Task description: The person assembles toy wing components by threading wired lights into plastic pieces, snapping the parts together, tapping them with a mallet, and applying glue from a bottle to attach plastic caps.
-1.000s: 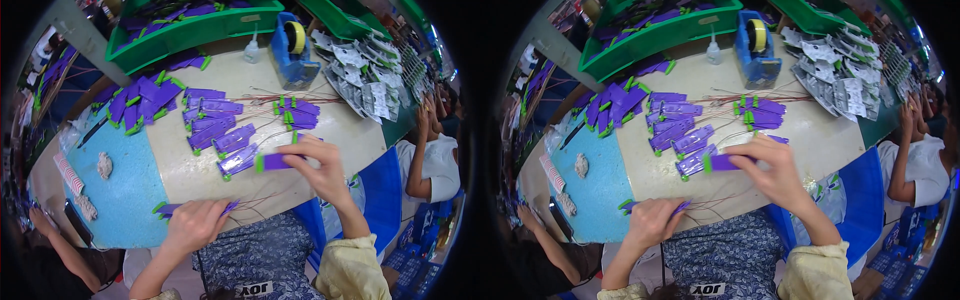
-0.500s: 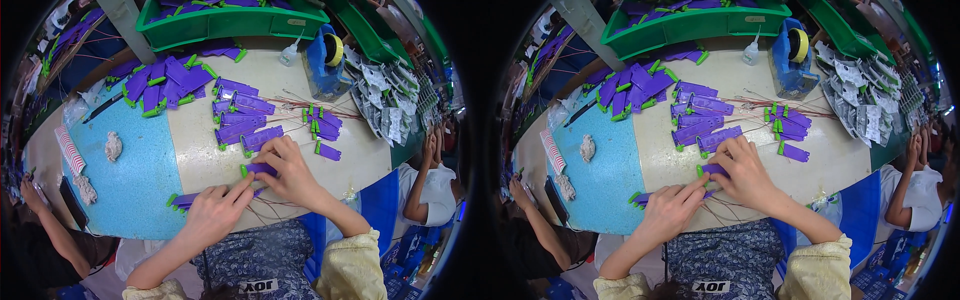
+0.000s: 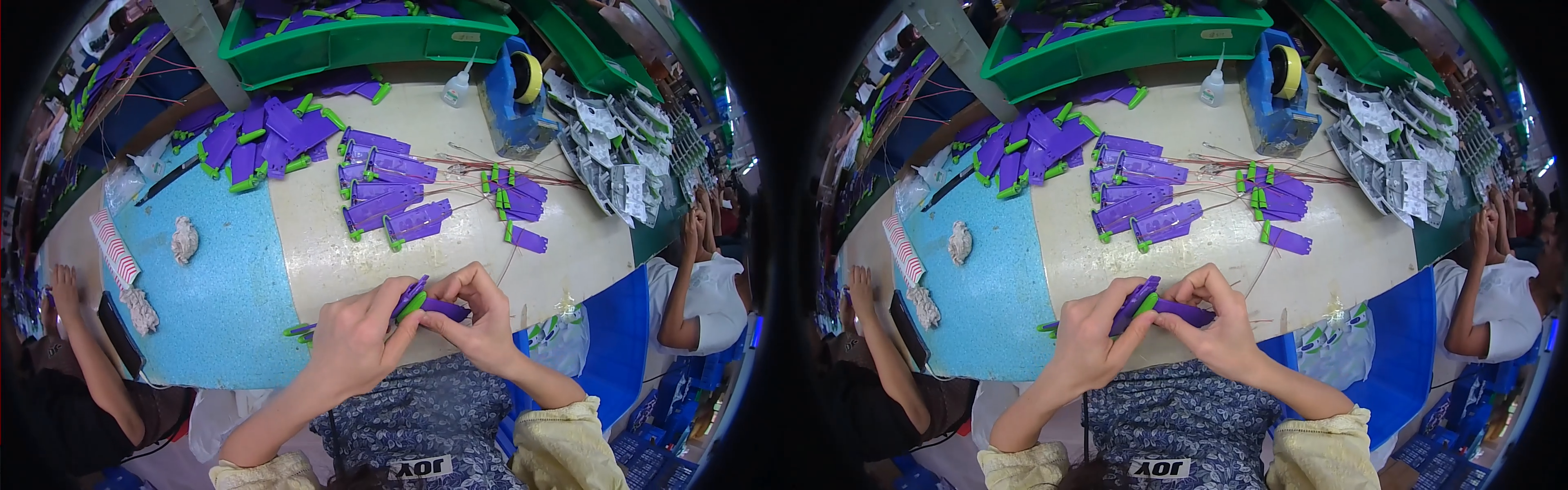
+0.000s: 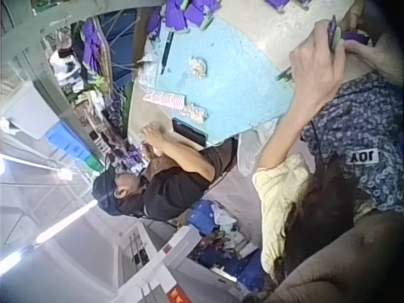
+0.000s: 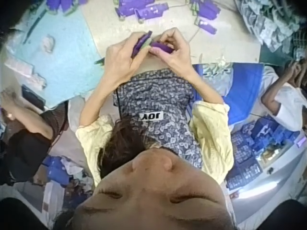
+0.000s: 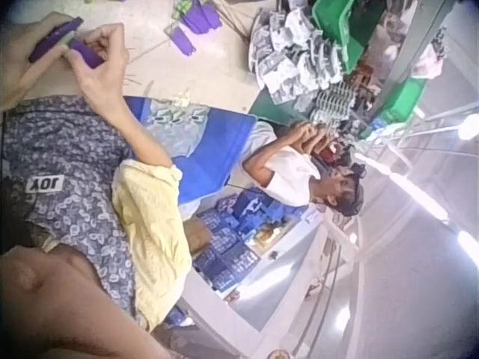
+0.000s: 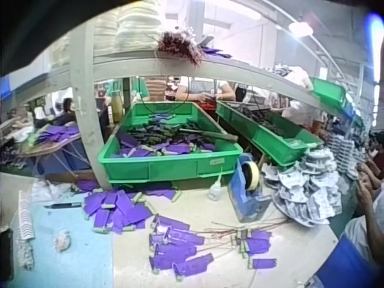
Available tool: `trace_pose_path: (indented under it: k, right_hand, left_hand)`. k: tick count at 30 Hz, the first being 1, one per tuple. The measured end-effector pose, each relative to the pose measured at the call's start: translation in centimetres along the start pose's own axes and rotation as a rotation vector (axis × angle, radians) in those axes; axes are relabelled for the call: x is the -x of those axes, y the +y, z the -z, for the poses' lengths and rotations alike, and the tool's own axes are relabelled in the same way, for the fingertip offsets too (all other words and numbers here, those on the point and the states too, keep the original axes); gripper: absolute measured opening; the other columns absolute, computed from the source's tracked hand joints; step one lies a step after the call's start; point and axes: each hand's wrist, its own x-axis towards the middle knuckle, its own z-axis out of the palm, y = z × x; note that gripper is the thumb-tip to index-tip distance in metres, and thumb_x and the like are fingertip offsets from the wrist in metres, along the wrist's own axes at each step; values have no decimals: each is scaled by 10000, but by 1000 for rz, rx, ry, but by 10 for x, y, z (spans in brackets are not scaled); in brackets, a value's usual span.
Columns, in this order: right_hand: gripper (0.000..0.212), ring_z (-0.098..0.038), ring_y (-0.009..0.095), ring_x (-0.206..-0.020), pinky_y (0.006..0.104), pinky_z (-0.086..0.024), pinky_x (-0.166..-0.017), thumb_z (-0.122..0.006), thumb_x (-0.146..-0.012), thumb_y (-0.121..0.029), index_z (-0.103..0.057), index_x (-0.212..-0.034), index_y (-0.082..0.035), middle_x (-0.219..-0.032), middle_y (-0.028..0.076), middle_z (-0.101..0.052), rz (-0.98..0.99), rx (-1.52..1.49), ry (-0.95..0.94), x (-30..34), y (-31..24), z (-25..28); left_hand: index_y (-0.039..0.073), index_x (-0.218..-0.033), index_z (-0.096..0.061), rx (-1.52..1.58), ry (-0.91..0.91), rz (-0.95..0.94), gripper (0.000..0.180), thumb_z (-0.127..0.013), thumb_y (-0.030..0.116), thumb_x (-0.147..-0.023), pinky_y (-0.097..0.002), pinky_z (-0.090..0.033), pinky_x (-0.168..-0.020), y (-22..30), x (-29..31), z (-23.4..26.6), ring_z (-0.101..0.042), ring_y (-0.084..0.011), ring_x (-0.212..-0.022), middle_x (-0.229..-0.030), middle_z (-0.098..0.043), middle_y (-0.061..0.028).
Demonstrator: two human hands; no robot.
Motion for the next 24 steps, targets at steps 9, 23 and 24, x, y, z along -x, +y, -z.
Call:
trace_pose_path:
  k: [9, 23, 24]
  right_hand:
    - [204, -660, 202, -695, 304, -523, -645, -747, -792, -53, -625, -942, 14, -840, 109, -665, -38, 496, -86, 4, -34, 33]
    - [74, -510, 188, -577, 302, -384, -497, -725, -762, 18, -699, -824, -11, -713, 76, -529, 196, 641, 256, 4, -54, 52]
    - [84, -503, 185, -561, 301, -380, -487, -730, -756, 19, -703, -829, -14, -688, 75, -521, 228, 646, 275, 3, -53, 52]
  left_hand:
    - [58, -1121, -562, 110, -253, 79, 332, -663, 156, -820, -416, -498, -550, 1, -3, 14, -635, -341, -587, -689, -640, -136]
    - [9, -991, -660, 733, -495, 530, 275, -650, 278, -931, -243, -442, -489, 9, -26, 18, -565, -85, -543, -725, -672, -45]
    - [-5, -984, -659, 853, -546, 558, 284, -643, 275, -937, -230, -435, -479, 6, -29, 19, -564, -85, -542, -737, -673, -51]
